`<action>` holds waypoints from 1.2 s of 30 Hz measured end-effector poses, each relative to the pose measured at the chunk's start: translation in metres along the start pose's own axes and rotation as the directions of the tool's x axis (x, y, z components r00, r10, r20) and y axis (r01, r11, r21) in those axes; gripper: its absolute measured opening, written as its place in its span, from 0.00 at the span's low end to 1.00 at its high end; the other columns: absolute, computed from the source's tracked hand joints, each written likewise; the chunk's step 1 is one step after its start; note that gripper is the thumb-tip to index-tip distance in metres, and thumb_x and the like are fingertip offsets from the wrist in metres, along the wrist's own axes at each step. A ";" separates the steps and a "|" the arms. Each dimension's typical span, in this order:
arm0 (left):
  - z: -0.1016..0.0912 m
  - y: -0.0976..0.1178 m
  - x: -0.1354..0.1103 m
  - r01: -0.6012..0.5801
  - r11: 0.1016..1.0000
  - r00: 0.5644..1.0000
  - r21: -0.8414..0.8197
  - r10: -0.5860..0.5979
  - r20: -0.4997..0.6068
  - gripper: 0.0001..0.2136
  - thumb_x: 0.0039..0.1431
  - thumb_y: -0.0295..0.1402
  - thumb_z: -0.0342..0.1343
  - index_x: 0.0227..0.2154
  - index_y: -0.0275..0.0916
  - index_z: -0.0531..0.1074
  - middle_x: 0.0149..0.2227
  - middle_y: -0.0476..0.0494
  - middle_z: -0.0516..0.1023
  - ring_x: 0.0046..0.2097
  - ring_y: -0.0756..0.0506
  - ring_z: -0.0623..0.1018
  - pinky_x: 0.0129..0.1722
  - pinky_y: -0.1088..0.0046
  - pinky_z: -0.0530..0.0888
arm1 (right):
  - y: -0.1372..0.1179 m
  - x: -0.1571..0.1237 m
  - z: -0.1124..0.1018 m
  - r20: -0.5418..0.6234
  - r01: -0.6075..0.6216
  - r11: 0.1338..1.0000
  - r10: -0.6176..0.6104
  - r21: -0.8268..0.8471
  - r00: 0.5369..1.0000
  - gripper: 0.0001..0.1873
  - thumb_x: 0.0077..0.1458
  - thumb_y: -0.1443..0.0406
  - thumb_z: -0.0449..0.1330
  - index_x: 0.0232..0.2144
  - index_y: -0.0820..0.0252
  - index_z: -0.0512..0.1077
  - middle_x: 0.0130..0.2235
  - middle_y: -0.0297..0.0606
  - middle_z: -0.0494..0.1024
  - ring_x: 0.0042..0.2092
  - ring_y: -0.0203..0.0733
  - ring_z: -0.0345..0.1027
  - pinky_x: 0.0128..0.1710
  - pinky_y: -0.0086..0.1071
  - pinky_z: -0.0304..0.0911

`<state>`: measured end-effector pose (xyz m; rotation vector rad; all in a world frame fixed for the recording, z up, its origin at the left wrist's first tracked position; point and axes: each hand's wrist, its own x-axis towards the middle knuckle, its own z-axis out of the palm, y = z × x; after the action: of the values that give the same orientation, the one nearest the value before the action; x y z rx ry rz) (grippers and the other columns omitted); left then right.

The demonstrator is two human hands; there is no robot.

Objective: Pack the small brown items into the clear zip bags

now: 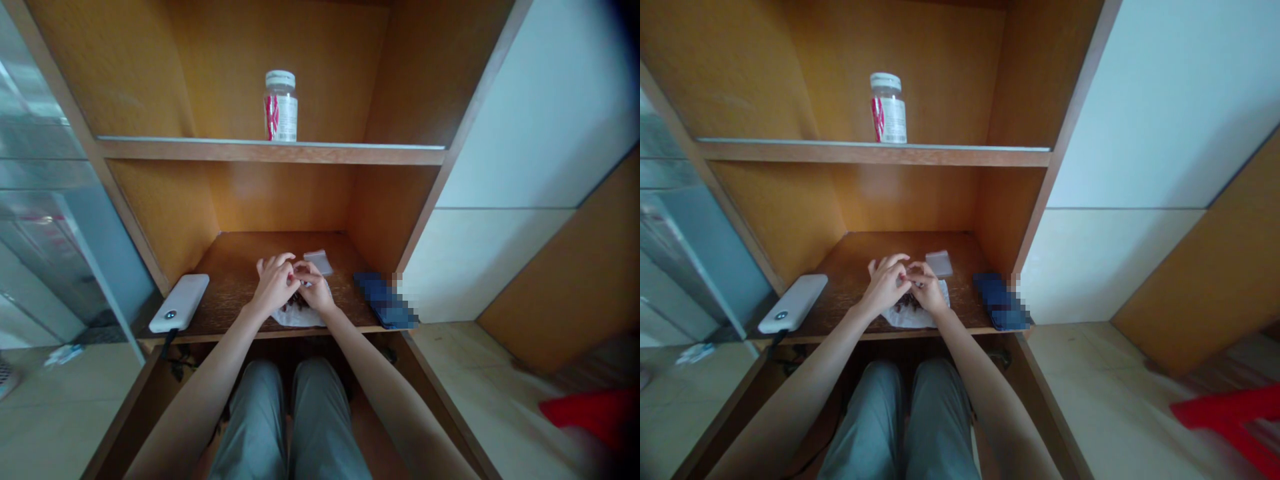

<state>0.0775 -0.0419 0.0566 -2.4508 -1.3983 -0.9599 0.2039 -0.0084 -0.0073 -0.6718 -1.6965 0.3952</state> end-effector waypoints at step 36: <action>-0.003 -0.031 -0.018 -0.168 0.985 0.975 -0.025 0.170 0.143 0.18 0.47 0.28 0.48 0.44 0.39 0.62 0.42 0.42 0.69 0.47 0.42 0.67 0.57 0.54 0.50 | -0.003 -0.001 -0.001 0.107 -0.033 0.999 0.036 -0.030 0.994 0.12 0.45 0.59 0.62 0.34 0.56 0.73 0.48 0.40 0.65 0.51 0.42 0.59 0.51 0.37 0.57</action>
<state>0.0439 -0.0390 0.0430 -2.6445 -1.2012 -0.7703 0.2040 -0.0115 -0.0060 -0.7127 -1.7970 0.4393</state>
